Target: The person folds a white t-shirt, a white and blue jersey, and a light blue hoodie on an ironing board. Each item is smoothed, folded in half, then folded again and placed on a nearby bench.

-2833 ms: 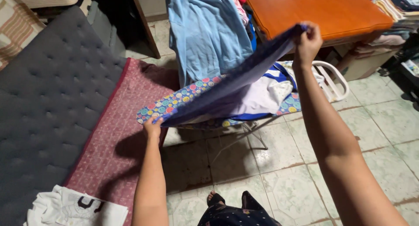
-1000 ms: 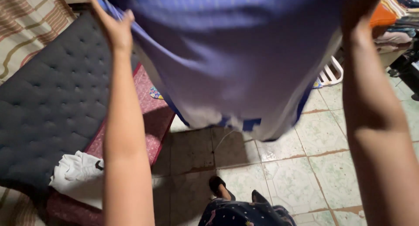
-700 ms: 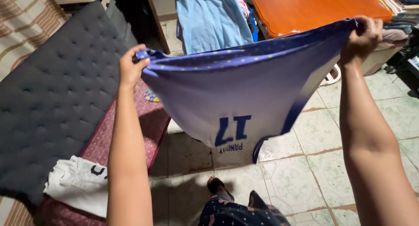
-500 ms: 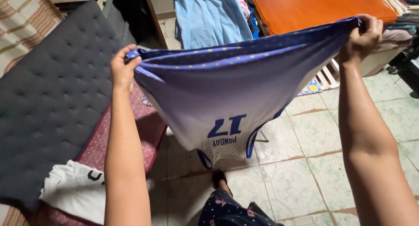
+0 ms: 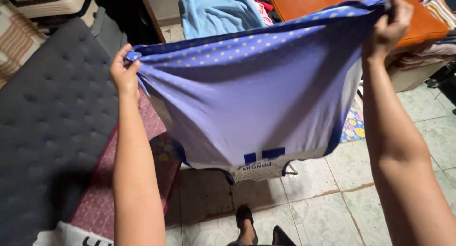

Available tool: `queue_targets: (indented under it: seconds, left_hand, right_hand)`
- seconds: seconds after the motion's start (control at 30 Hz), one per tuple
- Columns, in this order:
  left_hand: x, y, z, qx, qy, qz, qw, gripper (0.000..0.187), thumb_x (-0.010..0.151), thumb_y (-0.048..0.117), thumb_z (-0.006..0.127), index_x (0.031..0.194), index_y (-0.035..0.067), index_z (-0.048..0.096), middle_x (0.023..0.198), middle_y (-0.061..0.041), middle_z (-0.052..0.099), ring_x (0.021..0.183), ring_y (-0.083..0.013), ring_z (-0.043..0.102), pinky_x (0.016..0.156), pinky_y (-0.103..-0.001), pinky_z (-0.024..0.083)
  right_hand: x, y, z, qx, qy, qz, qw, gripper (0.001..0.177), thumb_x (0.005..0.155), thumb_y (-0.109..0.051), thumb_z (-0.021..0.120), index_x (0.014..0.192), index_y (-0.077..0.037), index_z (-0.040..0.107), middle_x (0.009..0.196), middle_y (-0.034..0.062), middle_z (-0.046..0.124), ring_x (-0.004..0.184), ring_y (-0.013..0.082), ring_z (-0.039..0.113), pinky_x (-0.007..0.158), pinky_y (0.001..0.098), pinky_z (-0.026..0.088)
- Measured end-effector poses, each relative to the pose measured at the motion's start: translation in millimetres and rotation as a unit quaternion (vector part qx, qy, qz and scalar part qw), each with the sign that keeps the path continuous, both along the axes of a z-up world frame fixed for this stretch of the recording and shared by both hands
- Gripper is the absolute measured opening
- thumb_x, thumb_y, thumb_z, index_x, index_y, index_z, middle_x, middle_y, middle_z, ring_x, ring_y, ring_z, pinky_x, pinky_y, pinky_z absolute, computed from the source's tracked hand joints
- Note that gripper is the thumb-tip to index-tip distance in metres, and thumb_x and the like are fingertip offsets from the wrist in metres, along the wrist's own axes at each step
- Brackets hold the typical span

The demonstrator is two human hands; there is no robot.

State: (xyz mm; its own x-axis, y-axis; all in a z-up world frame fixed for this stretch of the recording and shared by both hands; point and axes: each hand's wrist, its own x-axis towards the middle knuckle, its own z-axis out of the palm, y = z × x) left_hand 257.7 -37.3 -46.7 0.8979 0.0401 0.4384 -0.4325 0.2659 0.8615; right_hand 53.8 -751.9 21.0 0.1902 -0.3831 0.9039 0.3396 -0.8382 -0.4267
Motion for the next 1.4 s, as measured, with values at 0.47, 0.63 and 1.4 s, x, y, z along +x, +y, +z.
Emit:
queue_targets:
  seconds: [0.47, 0.63, 1.4]
  left_hand:
    - [86.1, -40.7, -241.3, 0.245, 0.143, 0.021, 0.959, 0.087, 0.076, -0.015, 0.066, 0.155, 0.010, 0.038, 0.151, -0.015, 0.051, 0.136, -0.0255, 0.051, 0.112, -0.035, 0.041]
    - [-15.1, -32.4, -306.1, 0.379, 0.115, 0.158, 0.904, 0.067, 0.078, -0.005, 0.071, 0.142, 0.005, 0.055, 0.138, -0.020, 0.060, 0.128, -0.0366, 0.055, 0.107, -0.043, 0.043]
    - [-149.0, 40.0, -210.2, 0.026, 0.476, -0.177, 0.861, 0.051, 0.083, 0.017, 0.076, 0.130, 0.004, 0.062, 0.120, -0.010, 0.071, 0.105, -0.0218, 0.068, 0.094, -0.041, 0.054]
  right_hand:
    - [99.7, -9.9, -198.1, 0.018, 0.408, -0.007, 0.913, 0.064, 0.078, 0.000, 0.072, 0.141, -0.006, 0.062, 0.159, 0.0372, 0.029, 0.144, 0.0483, 0.036, 0.117, 0.0414, 0.035]
    - [-2.6, 4.4, -263.8, 0.193, 0.525, -0.042, 0.828, 0.062, 0.081, -0.017, 0.079, 0.139, -0.004, 0.061, 0.125, 0.0261, 0.068, 0.116, 0.0376, 0.067, 0.098, 0.0452, 0.052]
    - [-137.3, -37.8, -207.8, 0.520, 0.551, 0.196, 0.623, 0.047, 0.094, -0.036, 0.065, 0.125, -0.001, 0.066, 0.117, 0.0114, 0.071, 0.105, 0.0225, 0.064, 0.100, 0.0376, 0.047]
